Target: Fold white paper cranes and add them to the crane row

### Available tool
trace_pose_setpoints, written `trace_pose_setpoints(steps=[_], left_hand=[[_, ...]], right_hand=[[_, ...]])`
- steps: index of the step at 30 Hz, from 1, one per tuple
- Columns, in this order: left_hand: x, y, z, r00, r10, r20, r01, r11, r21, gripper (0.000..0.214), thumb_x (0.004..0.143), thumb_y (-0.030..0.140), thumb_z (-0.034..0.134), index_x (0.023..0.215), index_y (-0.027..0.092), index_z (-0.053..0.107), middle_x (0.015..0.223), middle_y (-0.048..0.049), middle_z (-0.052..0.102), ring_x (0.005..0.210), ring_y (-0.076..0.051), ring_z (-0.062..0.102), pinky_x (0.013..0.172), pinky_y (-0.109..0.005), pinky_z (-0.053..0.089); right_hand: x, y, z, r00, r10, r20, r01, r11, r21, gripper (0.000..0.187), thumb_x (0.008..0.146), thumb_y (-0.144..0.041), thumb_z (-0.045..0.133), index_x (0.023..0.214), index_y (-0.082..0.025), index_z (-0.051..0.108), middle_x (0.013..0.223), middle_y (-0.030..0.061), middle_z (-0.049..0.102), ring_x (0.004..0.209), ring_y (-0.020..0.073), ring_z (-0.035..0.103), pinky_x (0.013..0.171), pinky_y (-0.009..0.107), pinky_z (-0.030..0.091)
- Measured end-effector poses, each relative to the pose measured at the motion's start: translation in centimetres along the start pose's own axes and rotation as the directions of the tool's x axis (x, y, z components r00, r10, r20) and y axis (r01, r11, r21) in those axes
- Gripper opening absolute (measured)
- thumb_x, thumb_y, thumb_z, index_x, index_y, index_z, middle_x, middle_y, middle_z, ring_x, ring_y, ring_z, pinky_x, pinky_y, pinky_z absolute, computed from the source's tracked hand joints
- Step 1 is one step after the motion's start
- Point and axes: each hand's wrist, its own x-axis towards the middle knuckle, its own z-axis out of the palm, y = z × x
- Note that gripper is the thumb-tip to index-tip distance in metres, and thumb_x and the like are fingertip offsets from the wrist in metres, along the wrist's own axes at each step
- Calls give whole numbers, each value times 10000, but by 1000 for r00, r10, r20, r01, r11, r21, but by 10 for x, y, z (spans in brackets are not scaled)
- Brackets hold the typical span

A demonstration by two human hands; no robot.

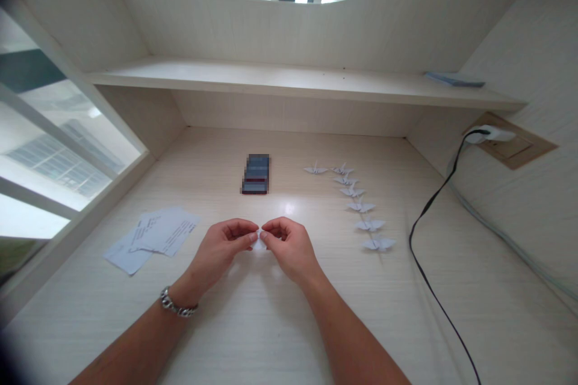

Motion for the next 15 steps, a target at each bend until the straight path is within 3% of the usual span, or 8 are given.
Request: trace_pose_setpoints(steps=[15], left_hand=[[0,-2,0,999,27,-35,-28,999,-22,204,662,219,681,842,133,637,786,-70,669,708,-147,605,646,-260,490]], right_hand=[[0,-3,2,1000,6,0,-5,998,56,122,658,-218,676,751,-161,622,655,10,620,582,121,552,542,245,446]])
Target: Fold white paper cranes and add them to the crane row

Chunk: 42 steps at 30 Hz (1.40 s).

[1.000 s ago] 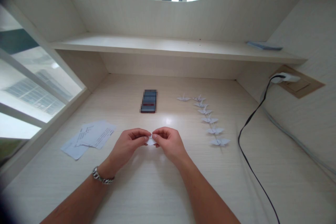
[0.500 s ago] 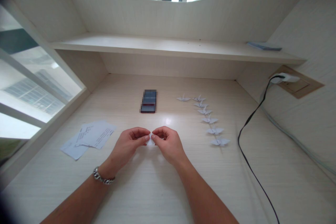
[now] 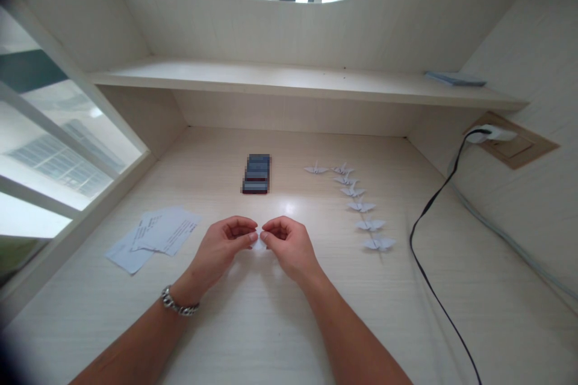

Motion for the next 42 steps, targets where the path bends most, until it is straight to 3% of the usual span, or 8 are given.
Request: trace_pose_setpoints(steps=[10,15,20,28,42], left_hand=[[0,1,0,999,7,-41,-7,1000,-7,207,630,214,700,808,132,634,762,-64,669,699,-153,614,628,-258,494],[0,3,0,999,-48,-24,46,995,-92,204,628,202,698,807,127,636,701,-46,659,643,-137,602,590,-247,495],[0,6,-1,997,-74,10,74,978,-192,181,680,213,654,839,128,644,812,-66,662,725,-150,610,617,-256,511],[1,1,-1,1000,-10,2,10,999,-45,211,657,234,692,831,132,630,751,-54,669,704,-143,614,641,-246,490],[0,5,-1,999,16,-33,-16,1000,-13,216,600,229,727,765,137,623,742,-49,668,690,-146,619,663,-265,497]], right_hand=[[1,1,0,1000,2,0,-2,1000,5,154,648,-253,681,759,-161,628,667,20,628,585,131,560,544,259,456],[1,1,-1,1000,10,-4,-10,1000,9,156,645,-258,684,756,-164,627,666,19,625,592,135,562,547,262,457],[3,3,-3,1000,10,1,-10,999,38,151,649,-237,681,766,-161,622,648,6,615,578,123,553,548,256,451],[2,1,-2,1000,18,20,-19,1000,22,139,662,-240,666,769,-163,623,676,11,622,612,127,559,556,252,456],[1,2,0,998,53,19,-54,997,56,176,676,-293,661,787,-171,598,652,-5,595,579,121,545,511,244,472]])
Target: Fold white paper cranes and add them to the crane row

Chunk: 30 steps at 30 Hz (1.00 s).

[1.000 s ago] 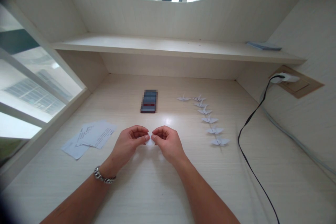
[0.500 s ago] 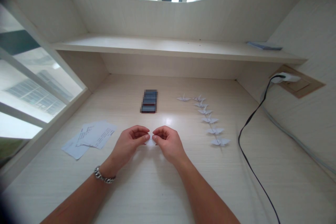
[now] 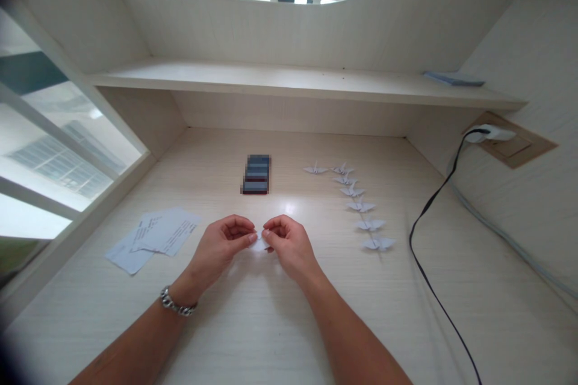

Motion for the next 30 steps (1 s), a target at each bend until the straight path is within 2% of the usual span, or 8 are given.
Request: trace_pose_setpoints(steps=[5,9,13,19,24,30], left_hand=[[-1,0,0,1000,5,22,-5,1000,9,203,622,220,711,785,137,622,782,-62,677,741,-166,634,701,-282,504],[0,0,-2,997,-11,72,13,1000,-27,235,616,182,705,832,137,625,843,-83,688,792,-186,644,737,-306,504],[1,-1,-2,998,-36,55,37,999,-29,239,597,184,711,817,137,632,819,-84,692,773,-189,646,704,-304,511],[-1,0,0,994,-92,60,101,983,-154,205,638,180,683,832,146,625,794,-55,685,745,-159,632,645,-262,506],[-1,-1,0,996,-66,60,70,996,-59,187,649,207,693,811,137,632,745,-44,661,691,-129,605,631,-236,488],[0,2,-1,999,-39,19,40,999,-21,190,612,172,713,769,134,613,734,-38,660,686,-127,606,647,-232,480]], right_hand=[[-1,1,-1,999,-50,16,51,995,-80,196,679,-278,665,831,-168,607,705,24,622,662,148,577,587,266,474],[1,3,-3,999,-43,9,43,998,-44,182,673,-264,666,815,-169,604,713,24,619,640,144,570,570,263,463],[1,2,-4,999,-51,8,52,998,-38,163,659,-259,673,776,-173,599,706,14,611,639,141,564,573,258,454],[0,-1,-3,998,-56,-11,55,998,-42,150,657,-248,670,750,-181,574,698,5,597,625,135,548,564,251,438],[-1,-1,-2,997,-71,-5,70,995,-77,127,661,-214,665,743,-182,573,704,2,598,634,131,550,584,253,439],[-1,-2,-2,999,25,43,-26,999,22,179,657,-260,676,783,-185,573,653,-15,590,603,129,561,535,252,474]])
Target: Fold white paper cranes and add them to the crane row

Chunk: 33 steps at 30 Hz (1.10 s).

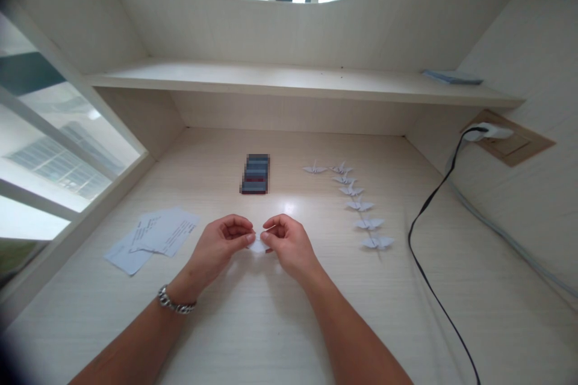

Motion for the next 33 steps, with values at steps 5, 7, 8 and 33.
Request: trace_pose_setpoints(steps=[5,7,8,33], left_hand=[[0,1,0,1000,-6,-13,6,1000,-6,194,604,166,715,763,133,607,721,-36,663,674,-127,607,630,-225,481],[0,0,-1,1000,-3,-18,3,1000,-6,195,608,168,714,765,131,603,724,-37,663,674,-127,607,626,-225,485],[0,-1,-1,1000,-3,-23,3,1000,-4,195,611,169,713,766,131,601,724,-38,663,675,-128,609,626,-227,487],[0,-4,-1,998,-6,56,-5,978,209,93,666,169,636,752,135,643,705,-33,659,647,-119,587,605,-216,453]], right_hand=[[1,0,-3,999,34,18,-34,999,6,216,685,-294,660,838,-168,574,641,-5,602,601,133,580,527,254,501],[2,1,-4,999,36,24,-36,999,4,239,693,-311,653,866,-164,576,638,-1,604,602,137,585,533,262,511],[3,2,-4,999,34,24,-34,999,5,248,700,-319,646,880,-163,577,645,2,607,610,140,588,537,266,516],[-2,3,-2,993,-115,16,115,947,-299,125,723,-175,582,845,-190,559,755,17,617,707,153,589,645,277,453]])
